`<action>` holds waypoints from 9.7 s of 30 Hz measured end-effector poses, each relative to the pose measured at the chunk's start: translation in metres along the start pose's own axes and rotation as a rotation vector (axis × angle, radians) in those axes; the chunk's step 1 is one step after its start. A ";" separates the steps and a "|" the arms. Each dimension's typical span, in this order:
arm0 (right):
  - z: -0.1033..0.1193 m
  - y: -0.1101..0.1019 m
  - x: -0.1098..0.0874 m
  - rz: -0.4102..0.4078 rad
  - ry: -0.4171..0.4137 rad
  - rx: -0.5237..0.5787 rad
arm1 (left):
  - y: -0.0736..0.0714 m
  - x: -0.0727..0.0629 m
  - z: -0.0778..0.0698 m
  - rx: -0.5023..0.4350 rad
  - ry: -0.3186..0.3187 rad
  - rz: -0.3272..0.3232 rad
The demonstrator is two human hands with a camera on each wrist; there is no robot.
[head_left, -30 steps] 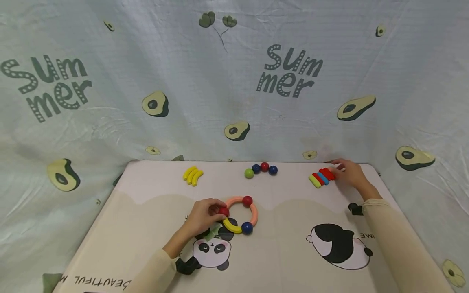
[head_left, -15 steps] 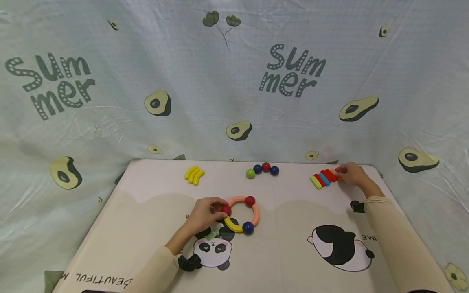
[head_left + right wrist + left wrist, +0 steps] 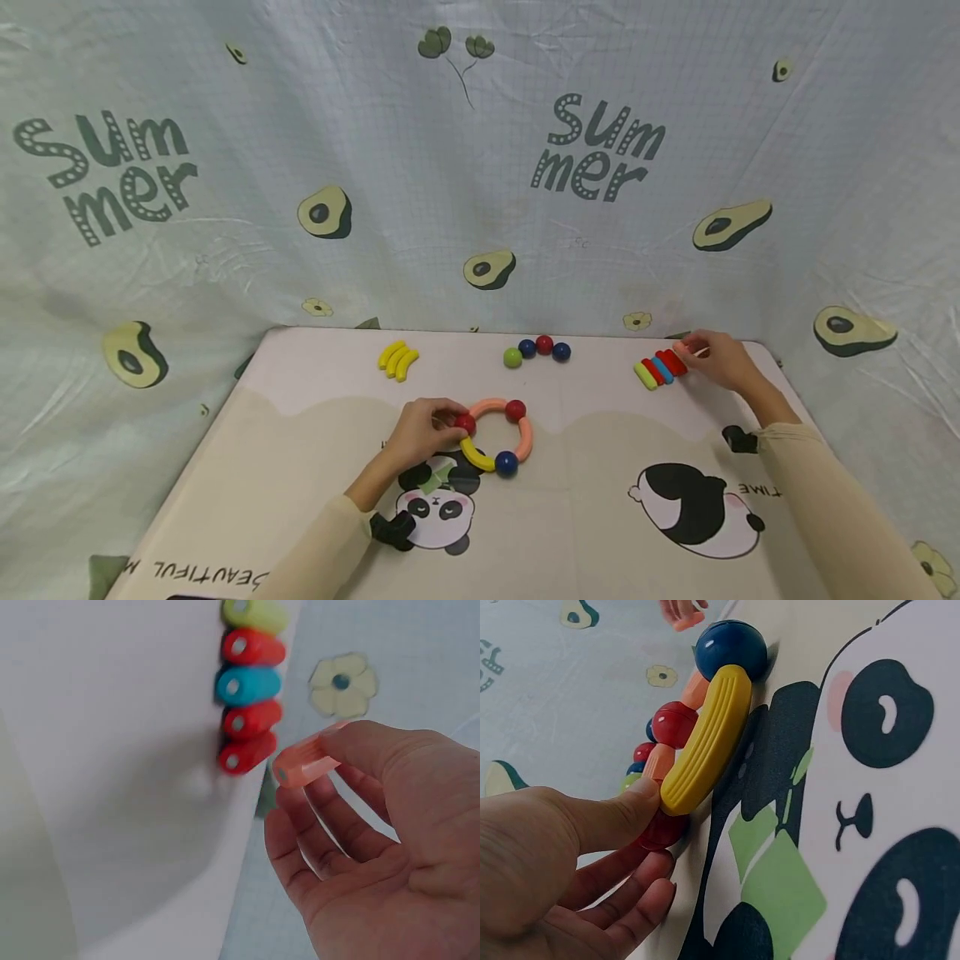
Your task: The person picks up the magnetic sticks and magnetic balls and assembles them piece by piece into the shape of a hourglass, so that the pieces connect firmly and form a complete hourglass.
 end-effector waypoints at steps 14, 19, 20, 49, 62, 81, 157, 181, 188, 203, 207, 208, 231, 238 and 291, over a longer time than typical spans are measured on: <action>0.082 0.027 -0.026 -0.046 -0.223 0.254 | 0.005 0.012 -0.002 0.007 -0.007 0.019; 0.114 0.053 -0.030 -0.003 -0.240 0.382 | 0.006 0.014 -0.003 0.009 -0.025 0.014; 0.121 0.059 -0.031 0.006 -0.243 0.401 | 0.006 0.015 -0.004 0.009 -0.026 0.013; 0.202 0.140 -0.025 0.049 -0.321 0.573 | 0.008 0.019 -0.004 0.006 -0.019 0.005; 0.202 0.141 -0.023 0.037 -0.334 0.561 | 0.008 0.022 -0.007 0.010 -0.020 0.002; 0.144 0.068 -0.008 -0.064 -0.347 0.203 | 0.008 0.022 -0.007 0.001 -0.047 0.010; 0.208 0.142 -0.086 0.165 -0.397 0.564 | 0.011 0.016 -0.011 0.020 0.002 -0.056; 0.209 0.151 -0.092 0.148 -0.390 0.540 | 0.016 0.012 -0.016 0.021 0.042 -0.019; 0.201 0.145 -0.096 0.151 -0.433 0.512 | 0.015 0.018 -0.021 0.027 0.075 0.021; 0.149 0.113 -0.087 0.024 -0.326 0.444 | 0.040 0.067 -0.028 0.121 -0.006 0.169; 0.136 0.100 -0.079 -0.034 -0.310 0.425 | 0.036 0.063 -0.024 0.124 -0.029 0.146; 0.132 0.096 -0.077 -0.050 -0.304 0.416 | 0.036 0.061 -0.023 0.122 -0.029 0.140; 0.012 0.012 -0.004 -0.208 -0.017 0.098 | 0.029 0.043 -0.030 0.065 0.044 0.197; -0.007 0.029 0.013 0.012 0.139 0.096 | 0.040 0.055 -0.031 0.087 0.077 0.305; 0.169 0.100 -0.087 0.124 -0.371 0.503 | 0.028 0.019 -0.012 -0.109 0.022 0.200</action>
Point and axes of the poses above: each hand's wrist, its own x-axis towards the middle knuckle, its own y-axis out of the palm, z = x × y, the point moved 10 cm from there along x, towards the middle knuckle, and after that the axes turned 1 degree about z, right-handed, at the moved point
